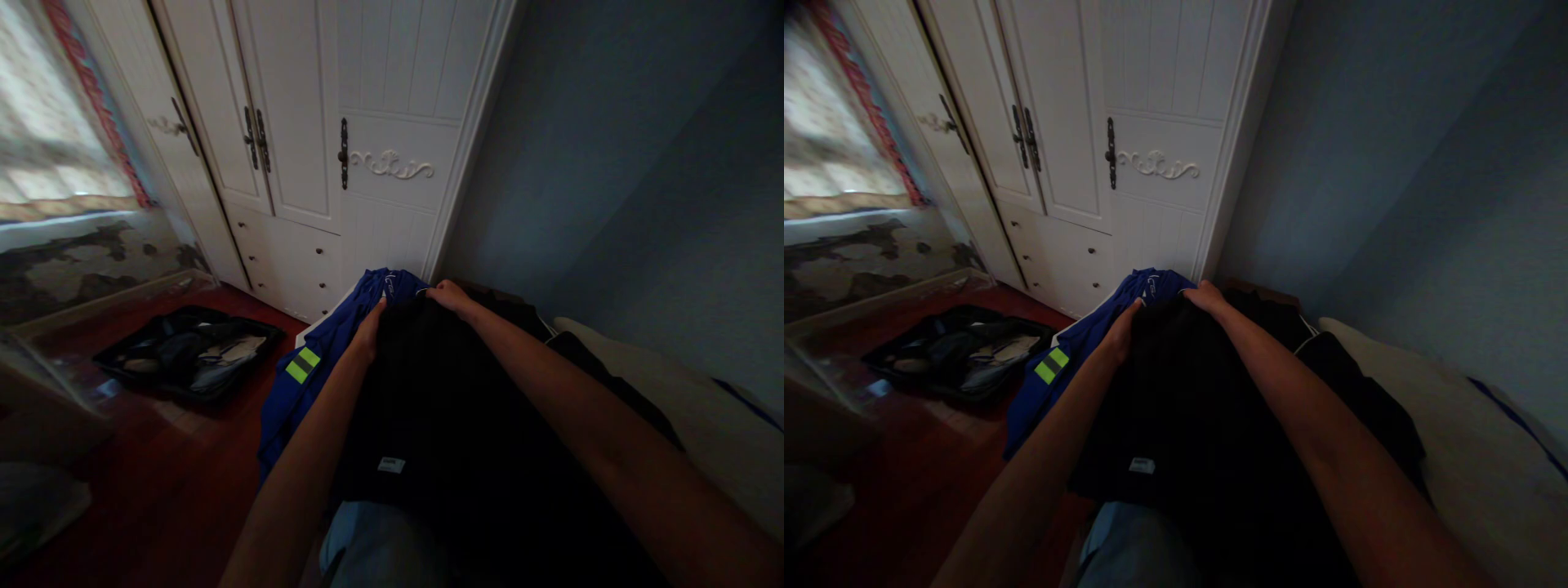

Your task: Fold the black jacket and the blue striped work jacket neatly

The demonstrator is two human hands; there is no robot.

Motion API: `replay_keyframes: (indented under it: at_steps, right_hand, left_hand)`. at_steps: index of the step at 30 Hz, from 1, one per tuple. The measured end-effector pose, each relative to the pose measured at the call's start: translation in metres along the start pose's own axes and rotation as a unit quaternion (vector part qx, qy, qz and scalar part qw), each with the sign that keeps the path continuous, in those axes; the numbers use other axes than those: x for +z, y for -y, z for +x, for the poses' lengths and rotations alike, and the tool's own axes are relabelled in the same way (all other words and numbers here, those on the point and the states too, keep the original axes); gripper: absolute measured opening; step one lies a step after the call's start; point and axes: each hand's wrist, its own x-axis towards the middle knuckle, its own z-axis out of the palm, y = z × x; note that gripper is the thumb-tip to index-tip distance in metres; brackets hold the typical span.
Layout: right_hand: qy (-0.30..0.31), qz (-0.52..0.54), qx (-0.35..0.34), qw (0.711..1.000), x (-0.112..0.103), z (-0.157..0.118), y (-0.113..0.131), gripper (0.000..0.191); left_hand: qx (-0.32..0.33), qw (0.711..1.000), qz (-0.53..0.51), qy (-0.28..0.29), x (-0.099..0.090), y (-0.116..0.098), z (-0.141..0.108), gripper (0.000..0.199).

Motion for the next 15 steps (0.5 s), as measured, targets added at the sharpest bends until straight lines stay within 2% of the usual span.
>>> replay_keyframes:
  at_steps: [3,5,8,13,15]
  right_hand:
    - [-0.024,-0.124,-0.075,0.989,0.009,0.004,0.012,0.05]
    - [-0.023,-0.201,-0.109,0.973,0.014,0.007,0.017,0.043]
    - [-0.031,-0.21,-0.096,0.972,0.014,0.017,0.02,0.027]
    - [-0.07,-0.136,-0.019,0.988,0.009,0.039,0.012,0.033]
    - [-0.074,-0.09,0.01,0.993,0.01,0.043,0.005,0.032]
  left_hand:
    - [0.006,0.994,-0.007,-0.109,0.001,0.0,0.007,0.036]
    - [0.01,0.99,0.0,-0.141,-0.003,0.002,0.011,0.029]
    - [0.012,0.993,-0.005,-0.115,-0.009,0.009,0.011,0.025]
    - [0.051,0.997,-0.037,-0.035,-0.013,0.023,0.006,0.026]
    - [0.074,0.996,-0.034,-0.022,-0.015,0.026,0.005,0.025]
